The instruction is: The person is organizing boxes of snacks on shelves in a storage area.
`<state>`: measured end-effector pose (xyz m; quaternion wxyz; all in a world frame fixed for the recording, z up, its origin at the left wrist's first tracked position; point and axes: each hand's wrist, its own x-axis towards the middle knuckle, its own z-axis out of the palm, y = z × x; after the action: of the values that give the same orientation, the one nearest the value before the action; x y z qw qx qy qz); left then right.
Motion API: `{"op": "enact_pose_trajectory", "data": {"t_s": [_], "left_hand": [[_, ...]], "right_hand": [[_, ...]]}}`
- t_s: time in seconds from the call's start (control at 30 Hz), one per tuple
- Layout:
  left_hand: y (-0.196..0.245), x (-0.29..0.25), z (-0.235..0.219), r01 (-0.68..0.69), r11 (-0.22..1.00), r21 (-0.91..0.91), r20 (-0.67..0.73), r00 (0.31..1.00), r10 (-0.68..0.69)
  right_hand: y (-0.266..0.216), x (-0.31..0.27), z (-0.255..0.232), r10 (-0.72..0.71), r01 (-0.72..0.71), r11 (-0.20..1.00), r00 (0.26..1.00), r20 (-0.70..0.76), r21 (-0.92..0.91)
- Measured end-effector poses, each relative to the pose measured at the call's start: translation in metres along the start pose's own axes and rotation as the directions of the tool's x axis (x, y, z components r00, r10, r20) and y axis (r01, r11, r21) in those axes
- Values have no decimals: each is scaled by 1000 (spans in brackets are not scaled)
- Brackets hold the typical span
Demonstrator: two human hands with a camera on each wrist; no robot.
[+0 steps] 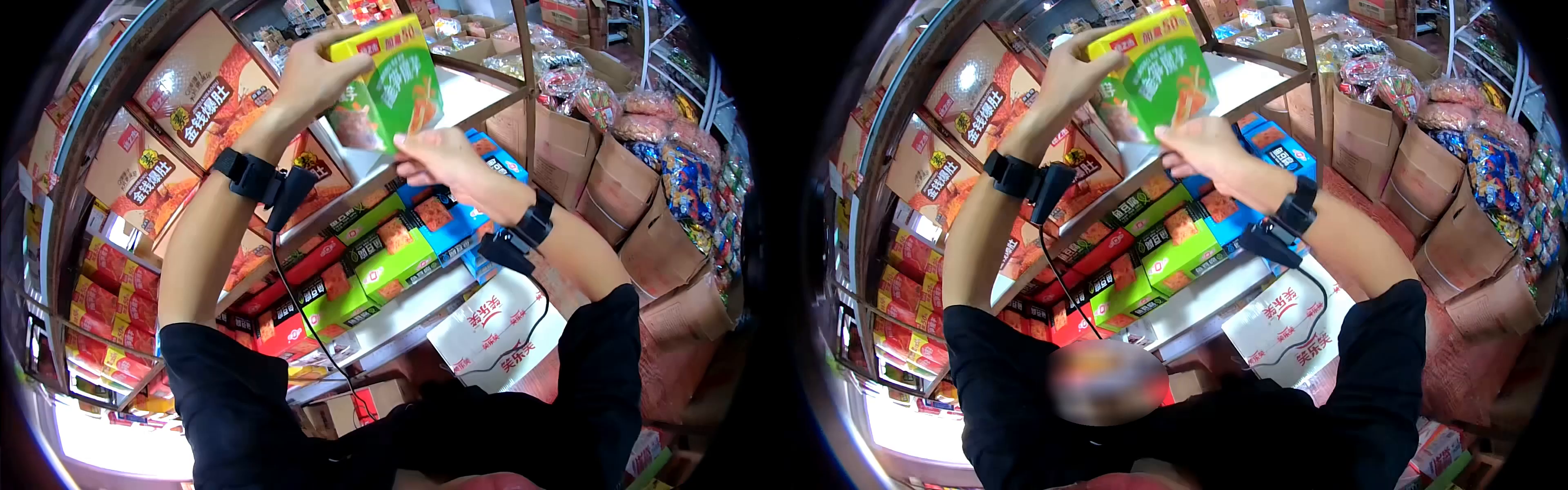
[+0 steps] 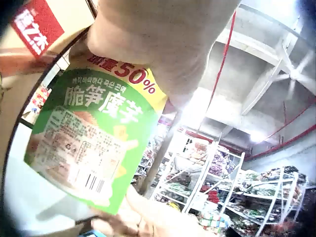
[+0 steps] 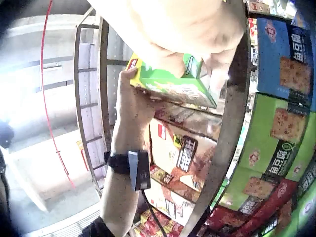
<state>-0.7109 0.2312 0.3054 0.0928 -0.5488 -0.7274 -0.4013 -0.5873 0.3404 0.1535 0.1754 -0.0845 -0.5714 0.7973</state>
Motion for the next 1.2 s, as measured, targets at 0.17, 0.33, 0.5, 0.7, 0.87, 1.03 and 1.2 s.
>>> {"op": "enact_pose_trajectory", "data": {"t_s": [0.17, 0.33, 0.5, 0.7, 0.87, 1.03, 1.2], "left_hand": [[-16, 4, 6, -13, 999, -53, 89, 996, 17], [-13, 6, -8, 2, 993, 115, 158, 987, -20], [-3, -3, -16, 41, 983, 177, 222, 972, -81], [0, -15, -5, -159, 838, 523, 208, 976, 56], [-4, -26, -24, -329, 877, 349, 284, 929, 236], [22, -57, 15, -78, 976, 202, 377, 926, -5], [32, -88, -12, -233, 968, 95, 260, 944, 202]], "right_hand": [[-27, -13, -17, 183, -72, 874, 965, 187, -481], [-34, 5, -23, -120, 164, 794, 986, 113, -585], [-48, 41, -52, -703, 493, 375, 703, 105, -785], [-34, 87, -56, -599, 640, 498, 742, 302, -585], [-45, 103, -42, -518, 686, 393, 715, 470, -612], [-38, 99, -41, -451, 675, 285, 721, 526, -681], [-33, 78, -57, -561, 614, 146, 697, 447, -775]]}}
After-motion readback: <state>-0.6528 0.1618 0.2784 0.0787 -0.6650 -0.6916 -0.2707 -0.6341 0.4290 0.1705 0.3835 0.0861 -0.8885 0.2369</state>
